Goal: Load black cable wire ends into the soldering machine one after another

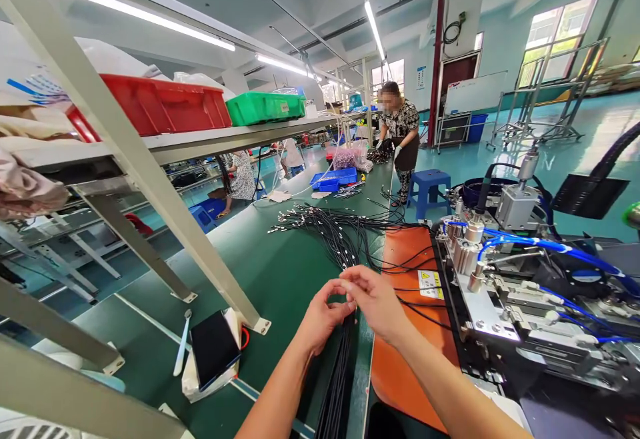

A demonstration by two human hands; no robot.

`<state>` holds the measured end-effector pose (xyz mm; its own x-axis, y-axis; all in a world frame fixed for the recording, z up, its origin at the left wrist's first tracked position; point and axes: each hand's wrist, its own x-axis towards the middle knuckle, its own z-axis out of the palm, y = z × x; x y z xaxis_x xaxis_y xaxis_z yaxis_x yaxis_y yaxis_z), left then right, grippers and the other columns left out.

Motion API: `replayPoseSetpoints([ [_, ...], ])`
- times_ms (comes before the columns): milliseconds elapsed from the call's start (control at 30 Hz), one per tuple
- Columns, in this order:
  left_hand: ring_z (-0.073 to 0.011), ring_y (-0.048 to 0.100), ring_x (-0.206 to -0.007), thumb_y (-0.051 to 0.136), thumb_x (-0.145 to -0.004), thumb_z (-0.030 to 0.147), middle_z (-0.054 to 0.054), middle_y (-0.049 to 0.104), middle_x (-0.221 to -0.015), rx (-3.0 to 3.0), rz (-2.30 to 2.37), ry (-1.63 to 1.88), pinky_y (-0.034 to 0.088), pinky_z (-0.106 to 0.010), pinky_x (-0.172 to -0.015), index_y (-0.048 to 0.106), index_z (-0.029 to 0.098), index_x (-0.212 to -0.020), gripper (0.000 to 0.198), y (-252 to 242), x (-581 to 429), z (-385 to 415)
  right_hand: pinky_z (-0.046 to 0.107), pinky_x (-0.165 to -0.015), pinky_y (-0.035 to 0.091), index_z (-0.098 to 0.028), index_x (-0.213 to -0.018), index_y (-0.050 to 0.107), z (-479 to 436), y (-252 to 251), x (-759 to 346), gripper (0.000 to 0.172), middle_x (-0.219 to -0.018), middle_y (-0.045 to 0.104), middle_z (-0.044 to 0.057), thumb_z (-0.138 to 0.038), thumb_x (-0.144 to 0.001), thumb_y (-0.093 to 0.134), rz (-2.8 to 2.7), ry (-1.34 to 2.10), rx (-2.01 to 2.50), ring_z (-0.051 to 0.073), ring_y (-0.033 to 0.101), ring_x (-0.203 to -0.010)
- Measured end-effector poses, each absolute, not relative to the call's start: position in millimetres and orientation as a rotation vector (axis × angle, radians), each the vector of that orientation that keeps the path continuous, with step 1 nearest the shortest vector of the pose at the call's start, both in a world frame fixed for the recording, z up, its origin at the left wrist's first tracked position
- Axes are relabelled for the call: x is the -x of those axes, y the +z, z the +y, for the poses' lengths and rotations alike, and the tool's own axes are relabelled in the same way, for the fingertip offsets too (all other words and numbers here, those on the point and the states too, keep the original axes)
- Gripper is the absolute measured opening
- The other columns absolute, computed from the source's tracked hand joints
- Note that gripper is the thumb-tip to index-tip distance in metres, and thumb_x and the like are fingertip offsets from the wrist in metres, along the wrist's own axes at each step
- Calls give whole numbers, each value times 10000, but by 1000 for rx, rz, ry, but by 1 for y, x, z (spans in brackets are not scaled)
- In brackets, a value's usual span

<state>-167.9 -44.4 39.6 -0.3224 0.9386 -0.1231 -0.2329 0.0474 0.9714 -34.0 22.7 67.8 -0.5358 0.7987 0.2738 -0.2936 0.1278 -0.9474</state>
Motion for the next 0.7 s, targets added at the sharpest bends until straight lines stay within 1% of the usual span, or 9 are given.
replayPoseSetpoints([
  [67, -70, 557, -571, 848, -662, 300, 2, 651, -763, -794, 1385, 1528, 413, -170, -547, 633, 129, -870, 344, 34, 166, -41, 262, -640, 500, -204, -908, 717, 24, 71, 38, 182, -764, 687, 4, -301, -755, 701, -1589, 1565, 515, 149, 621, -666],
  [100, -79, 555, -555, 826, -686, 352, 8, 637, -708, -779, 1413, 1547, 416, -179, -544, 613, 131, -819, 335, 30, 165, -40, 254, -612, 496, -201, -926, 714, 28, 69, 39, 199, -775, 691, 6, -304, -757, 689, -1591, 1557, 549, 142, 615, -639],
  [200, -141, 604, -546, 748, -733, 503, -5, 636, -647, -717, 1471, 1574, 467, -243, -557, 570, 155, -806, 398, 23, 164, -36, 221, -486, 432, -173, -978, 662, 42, 50, 36, 238, -771, 661, 23, -326, -826, 561, -1495, 1490, 768, 117, 562, -546],
  [300, -185, 634, -565, 700, -757, 554, -21, 638, -641, -698, 1526, 1603, 486, -277, -556, 559, 167, -816, 416, 22, 161, -35, 207, -404, 377, -160, -890, 626, 46, 25, 32, 175, -675, 599, 6, -273, -765, 580, -1487, 1493, 918, 118, 537, -478],
  [367, -177, 636, -616, 696, -776, 523, -14, 637, -681, -723, 1569, 1648, 488, -264, -586, 576, 173, -826, 373, 25, 158, -35, 213, -427, 415, -168, -938, 627, 40, 15, 33, 216, -759, 605, 6, -255, -746, 581, -1512, 1517, 908, 114, 561, -509],
  [467, -163, 631, -794, 734, -775, 442, -23, 654, -847, -790, 1603, 1701, 491, -230, -707, 633, 178, -849, 293, 31, 151, -36, 217, -551, 487, -205, -1062, 652, 29, 14, 38, 397, -854, 589, -21, -198, -666, 678, -1560, 1537, 811, 99, 572, -609],
  [533, -160, 617, -876, 747, -776, 415, -35, 650, -934, -816, 1594, 1689, 483, -210, -754, 659, 172, -853, 270, 34, 148, -36, 214, -584, 499, -204, -990, 687, 28, 16, 40, 370, -807, 580, -35, -168, -625, 736, -1583, 1559, 774, 98, 563, -627],
  [633, -146, 629, -803, 663, -857, 461, -48, 643, -945, -771, 1565, 1616, 488, -208, -668, 651, 165, -913, 301, 37, 151, -37, 226, -559, 515, -165, -816, 661, 35, 16, 41, 99, -703, 576, -30, -233, -761, 708, -1555, 1609, 830, 106, 571, -593],
  [700, -145, 639, -700, 576, -916, 475, -68, 643, -902, -716, 1542, 1547, 497, -230, -597, 629, 150, -938, 331, 40, 157, -38, 234, -557, 529, -147, -858, 633, 38, 12, 40, 147, -717, 594, -21, -291, -893, 630, -1500, 1642, 917, 104, 591, -593],
])
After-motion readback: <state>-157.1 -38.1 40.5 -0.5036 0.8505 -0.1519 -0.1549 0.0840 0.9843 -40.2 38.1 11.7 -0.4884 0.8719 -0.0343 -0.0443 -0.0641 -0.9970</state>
